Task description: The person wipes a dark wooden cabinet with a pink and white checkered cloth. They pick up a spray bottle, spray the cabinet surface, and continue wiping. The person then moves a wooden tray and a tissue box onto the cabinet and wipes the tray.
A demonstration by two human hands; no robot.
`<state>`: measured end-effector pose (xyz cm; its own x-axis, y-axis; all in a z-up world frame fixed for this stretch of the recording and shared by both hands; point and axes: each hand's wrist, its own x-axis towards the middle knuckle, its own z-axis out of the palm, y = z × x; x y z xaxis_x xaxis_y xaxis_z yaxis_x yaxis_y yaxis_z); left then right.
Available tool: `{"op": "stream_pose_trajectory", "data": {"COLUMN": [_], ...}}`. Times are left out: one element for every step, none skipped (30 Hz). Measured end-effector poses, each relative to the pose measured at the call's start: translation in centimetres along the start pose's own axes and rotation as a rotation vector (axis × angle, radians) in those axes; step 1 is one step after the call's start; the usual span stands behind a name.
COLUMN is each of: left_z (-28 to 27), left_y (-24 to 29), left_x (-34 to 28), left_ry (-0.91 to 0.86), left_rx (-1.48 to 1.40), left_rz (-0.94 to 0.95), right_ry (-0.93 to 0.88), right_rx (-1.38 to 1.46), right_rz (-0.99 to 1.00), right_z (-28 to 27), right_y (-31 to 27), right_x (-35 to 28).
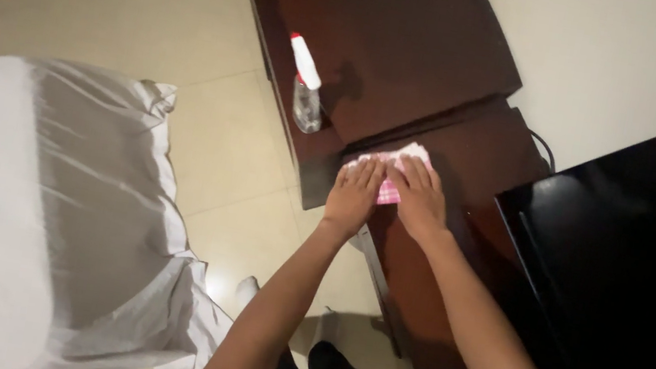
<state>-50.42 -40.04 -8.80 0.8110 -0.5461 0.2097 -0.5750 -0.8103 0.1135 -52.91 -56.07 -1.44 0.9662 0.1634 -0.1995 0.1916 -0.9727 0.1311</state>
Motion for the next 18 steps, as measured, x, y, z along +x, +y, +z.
{"op": "stream_pose_trajectory", "data": {"left_z": [-0.9,-1.9,-2.9,-1.9,-0.9,0.1,0.0,-0.1,-0.2,-0.3,-0.5,-0.9,-2.2,-3.5,-4.6,-5.8,-6.9,-8.2], "left_y": [0.4,0.5,0.5,0.3,0.0,-0.2,-0.6,-0.9,-1.1,-2.1,-3.2,-4.7,-6.3,-7.5,-8.7,-10.3,-11.9,-13.8], "left_x": [0.4,0.6,0.8,0.4,-0.1,-0.5,-0.8,-1.7,-2.6,-3.3,-4.2,-4.4,-4.5,-5.0,-5.6,-6.3,-7.3,-8.3], "left_ry": [-0.005,-0.180,-0.356,-0.358,-0.402,-0.443,-0.441,-0.471,-0.499,-0.506,-0.450,-0.381,-0.373,-0.365,-0.357,-0.349,-0.322,-0.293], "left_rx": [-0.009,-0.095,-0.182,-0.183,-0.152,-0.123,-0.124,-0.153,-0.182,-0.183,-0.195,-0.200,-0.193,-0.191,-0.189,-0.197,-0.150,-0.099], "left_rz": [0.008,-0.022,-0.054,-0.063,-0.041,-0.023,-0.036,-0.043,-0.051,-0.073,-0.093,-0.117,-0.144,-0.204,-0.264,-0.318,-0.353,-0.390], "right_ry": [-0.009,-0.054,-0.099,-0.102,-0.132,-0.161,-0.162,-0.114,-0.067,-0.074,-0.031,0.025,0.029,0.058,0.087,0.072,0.111,0.155], "right_rx": [0.000,0.025,0.050,0.050,0.110,0.166,0.162,0.213,0.264,0.267,0.313,0.353,0.351,0.359,0.368,0.357,0.355,0.353], "right_rz": [0.010,0.025,0.041,0.032,0.012,-0.012,-0.024,-0.058,-0.091,-0.113,-0.150,-0.192,-0.220,-0.276,-0.333,-0.386,-0.450,-0.519], "right_z": [0.1,0.1,0.1,1.1,2.2,3.1,3.9,4.7,5.5,6.2,6.7,6.7,5.9,5.2,4.5,3.3,2.0,0.6], "right_y": [0.5,0.7,0.9,0.6,0.3,0.1,-0.2,-0.6,-1.1,-2.1,-3.3,-4.3,-5.6,-6.9,-8.5,-10.0,-11.9,-14.0], "right_x": [-0.2,-0.1,-0.1,0.1,0.1,0.3,0.9,0.9,0.9,1.5,1.9,3.2,4.7,5.9,7.1,8.3,9.4,10.5]}}
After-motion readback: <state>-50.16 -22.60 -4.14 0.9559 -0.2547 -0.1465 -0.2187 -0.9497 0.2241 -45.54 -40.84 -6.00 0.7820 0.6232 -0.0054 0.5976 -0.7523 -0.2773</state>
